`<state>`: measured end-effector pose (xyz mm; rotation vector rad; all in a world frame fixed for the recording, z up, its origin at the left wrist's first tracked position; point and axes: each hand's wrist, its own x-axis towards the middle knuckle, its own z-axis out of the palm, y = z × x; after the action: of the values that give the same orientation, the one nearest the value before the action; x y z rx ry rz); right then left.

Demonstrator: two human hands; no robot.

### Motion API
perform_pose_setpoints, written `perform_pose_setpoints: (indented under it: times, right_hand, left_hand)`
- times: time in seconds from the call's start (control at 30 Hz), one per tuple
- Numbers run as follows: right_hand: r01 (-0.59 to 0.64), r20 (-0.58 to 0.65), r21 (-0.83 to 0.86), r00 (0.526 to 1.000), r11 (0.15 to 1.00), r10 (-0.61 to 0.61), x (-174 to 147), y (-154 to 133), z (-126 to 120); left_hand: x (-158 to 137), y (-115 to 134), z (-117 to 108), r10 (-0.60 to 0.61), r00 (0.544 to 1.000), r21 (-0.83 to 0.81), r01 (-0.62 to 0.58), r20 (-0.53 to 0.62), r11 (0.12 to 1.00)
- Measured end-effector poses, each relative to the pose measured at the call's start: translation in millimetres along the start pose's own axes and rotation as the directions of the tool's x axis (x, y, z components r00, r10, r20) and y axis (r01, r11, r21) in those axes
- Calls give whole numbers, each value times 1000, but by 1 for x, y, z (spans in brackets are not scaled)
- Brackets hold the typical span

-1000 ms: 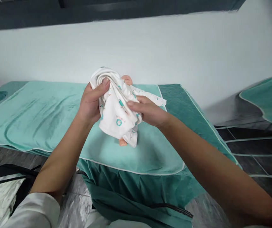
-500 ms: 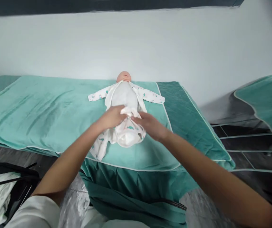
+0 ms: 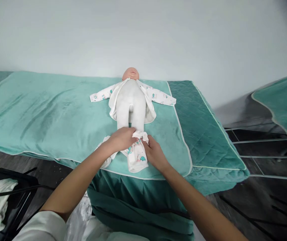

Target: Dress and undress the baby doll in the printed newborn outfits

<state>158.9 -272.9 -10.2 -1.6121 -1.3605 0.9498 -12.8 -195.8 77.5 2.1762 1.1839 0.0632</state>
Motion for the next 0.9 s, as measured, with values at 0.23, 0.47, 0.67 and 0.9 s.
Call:
perform_pose_setpoints:
  times: [0.23, 0.47, 0.67, 0.9]
  right_hand:
    - [126, -150, 129, 983, 984, -106, 28, 7, 3]
    - [207, -360, 52, 916, 977, -175, 76, -3, 2]
    - [293, -393, 41, 884, 955, -254, 107, -6, 5]
    - [269, -385, -13, 887, 963, -253, 133, -4, -3]
  left_hand:
    - [-6, -4, -7, 51, 998, -574, -58, -27, 817]
    - [15, -22, -31, 169, 978, -647, -208, -122, 734]
    - [46, -31, -27, 107, 892, -526, -351, -439, 774]
    - [62, -37, -20, 11, 839, -554, -369, -544, 746]
